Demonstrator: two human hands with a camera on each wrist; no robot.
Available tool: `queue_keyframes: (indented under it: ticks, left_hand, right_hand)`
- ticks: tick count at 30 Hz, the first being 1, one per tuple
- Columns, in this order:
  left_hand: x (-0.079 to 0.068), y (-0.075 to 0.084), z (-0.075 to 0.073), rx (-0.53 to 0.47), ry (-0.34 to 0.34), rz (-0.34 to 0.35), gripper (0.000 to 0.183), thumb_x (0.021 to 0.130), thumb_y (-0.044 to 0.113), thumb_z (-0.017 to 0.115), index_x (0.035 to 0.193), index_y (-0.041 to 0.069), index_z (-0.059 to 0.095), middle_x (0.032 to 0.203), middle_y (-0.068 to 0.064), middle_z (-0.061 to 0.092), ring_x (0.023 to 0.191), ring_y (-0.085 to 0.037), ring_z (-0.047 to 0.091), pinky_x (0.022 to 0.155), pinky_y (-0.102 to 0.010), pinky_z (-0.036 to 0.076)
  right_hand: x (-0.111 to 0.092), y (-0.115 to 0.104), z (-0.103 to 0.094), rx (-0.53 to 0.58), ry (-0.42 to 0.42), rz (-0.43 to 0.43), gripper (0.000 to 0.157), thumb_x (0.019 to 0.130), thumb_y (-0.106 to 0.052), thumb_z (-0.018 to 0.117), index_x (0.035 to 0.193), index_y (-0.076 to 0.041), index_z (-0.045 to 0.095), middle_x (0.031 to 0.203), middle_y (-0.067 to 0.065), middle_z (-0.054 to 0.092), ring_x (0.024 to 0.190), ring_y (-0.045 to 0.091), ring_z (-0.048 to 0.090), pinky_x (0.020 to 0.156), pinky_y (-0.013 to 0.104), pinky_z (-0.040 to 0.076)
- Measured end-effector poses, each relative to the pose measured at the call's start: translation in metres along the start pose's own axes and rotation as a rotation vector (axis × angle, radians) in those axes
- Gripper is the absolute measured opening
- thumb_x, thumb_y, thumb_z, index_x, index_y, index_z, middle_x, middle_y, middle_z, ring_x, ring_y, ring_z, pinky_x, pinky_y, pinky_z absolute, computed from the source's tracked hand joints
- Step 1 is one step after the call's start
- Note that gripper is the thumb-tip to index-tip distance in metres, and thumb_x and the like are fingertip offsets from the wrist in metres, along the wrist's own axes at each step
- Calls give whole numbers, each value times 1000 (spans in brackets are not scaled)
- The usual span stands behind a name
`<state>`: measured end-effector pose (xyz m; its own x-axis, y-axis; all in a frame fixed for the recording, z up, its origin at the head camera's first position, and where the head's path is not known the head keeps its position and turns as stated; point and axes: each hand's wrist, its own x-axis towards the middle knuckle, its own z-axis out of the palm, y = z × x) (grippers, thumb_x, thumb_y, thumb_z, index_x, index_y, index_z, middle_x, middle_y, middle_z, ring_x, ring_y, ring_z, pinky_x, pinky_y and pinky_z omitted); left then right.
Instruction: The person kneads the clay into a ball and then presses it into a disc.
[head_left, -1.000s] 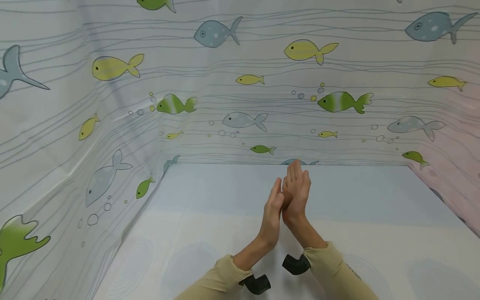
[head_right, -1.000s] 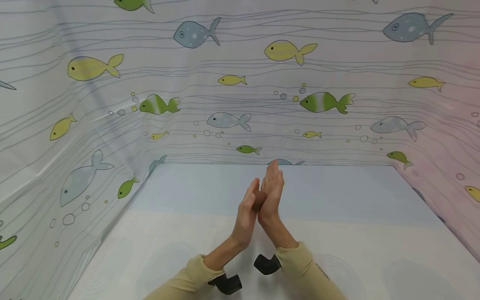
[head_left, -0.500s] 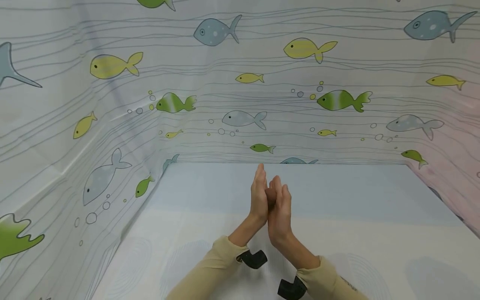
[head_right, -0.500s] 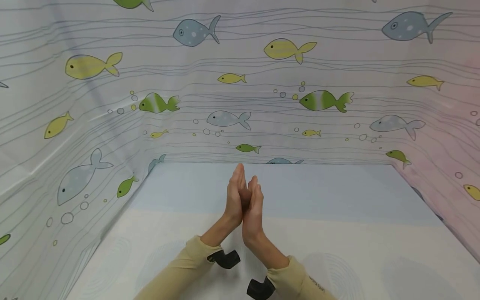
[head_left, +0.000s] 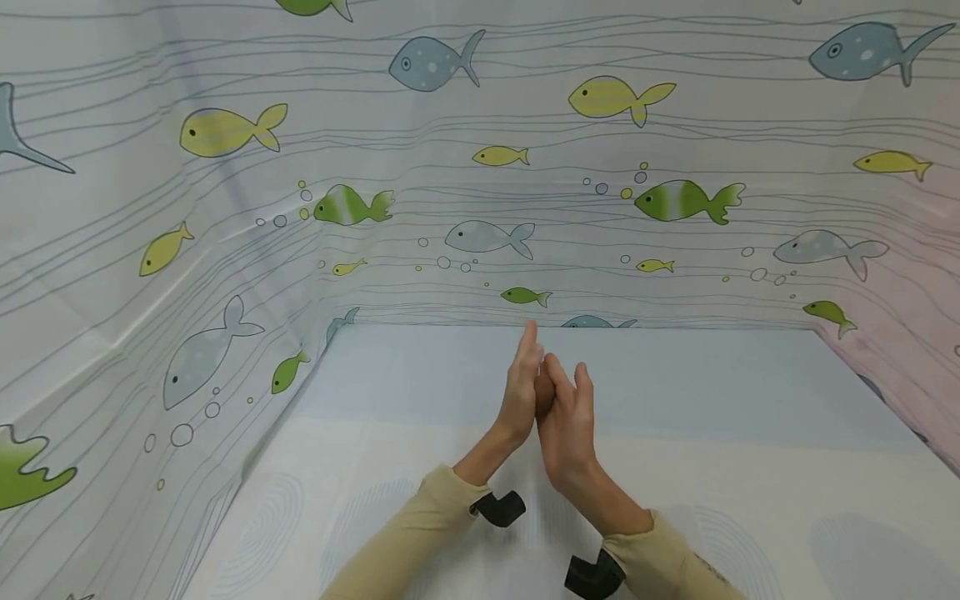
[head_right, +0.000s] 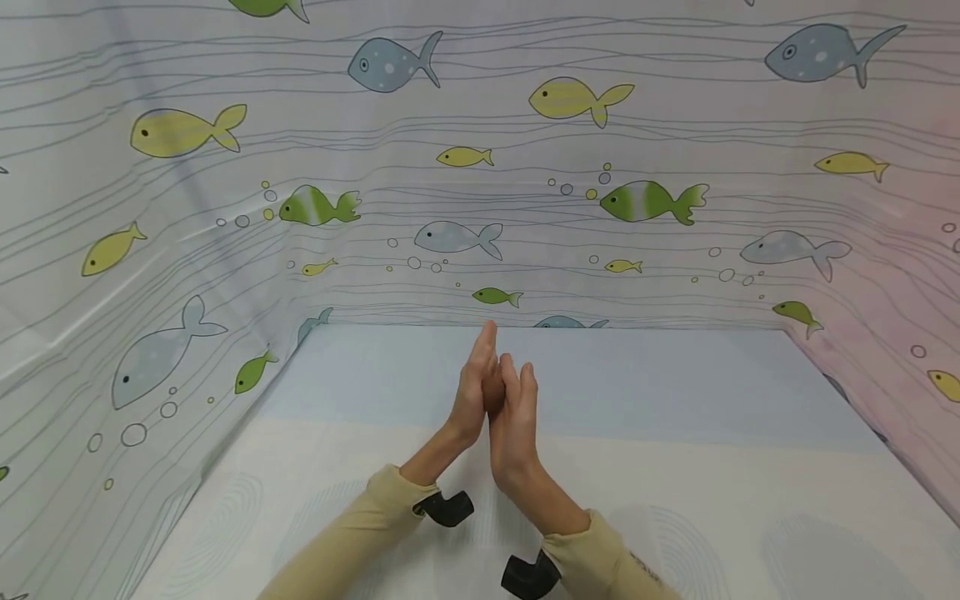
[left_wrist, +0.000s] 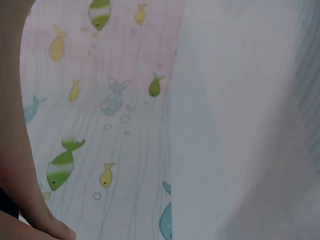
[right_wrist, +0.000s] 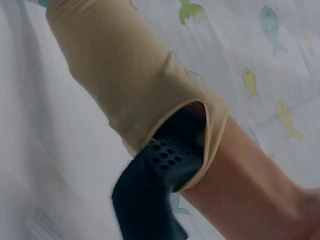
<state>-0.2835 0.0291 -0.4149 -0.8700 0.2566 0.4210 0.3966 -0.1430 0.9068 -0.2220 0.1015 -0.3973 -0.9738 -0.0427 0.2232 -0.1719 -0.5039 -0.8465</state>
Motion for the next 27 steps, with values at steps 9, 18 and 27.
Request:
queue_keyframes:
  ticks: [9, 18, 27]
  left_hand:
    - [-15, -8, 9, -13, -75, -9, 71, 101, 39, 31, 158, 4, 10, 165, -8, 14, 151, -22, 15, 122, -41, 14]
    - [-36, 2, 14, 45, -161, -13, 72, 102, 50, 24, 159, 11, 9, 165, -2, 14, 152, -13, 6, 122, -47, 9]
    - [-48, 20, 19, 36, -228, -60, 77, 100, 59, 20, 159, 15, -3, 165, 5, -7, 151, -11, -10, 121, -53, -1]
  right_hand:
    - [13, 10, -5, 7, 180, 15, 72, 103, -58, 16, 160, -16, 4, 167, 0, 3, 153, 16, 5, 123, 39, 5]
    - [34, 27, -38, -38, 288, -11, 70, 103, -56, 18, 161, -20, 4, 167, -3, 0, 153, 12, 0, 123, 36, 4]
    - [50, 18, -51, -3, 192, -71, 74, 101, -59, 13, 159, -19, -12, 166, -5, -15, 151, 11, -12, 121, 37, -10]
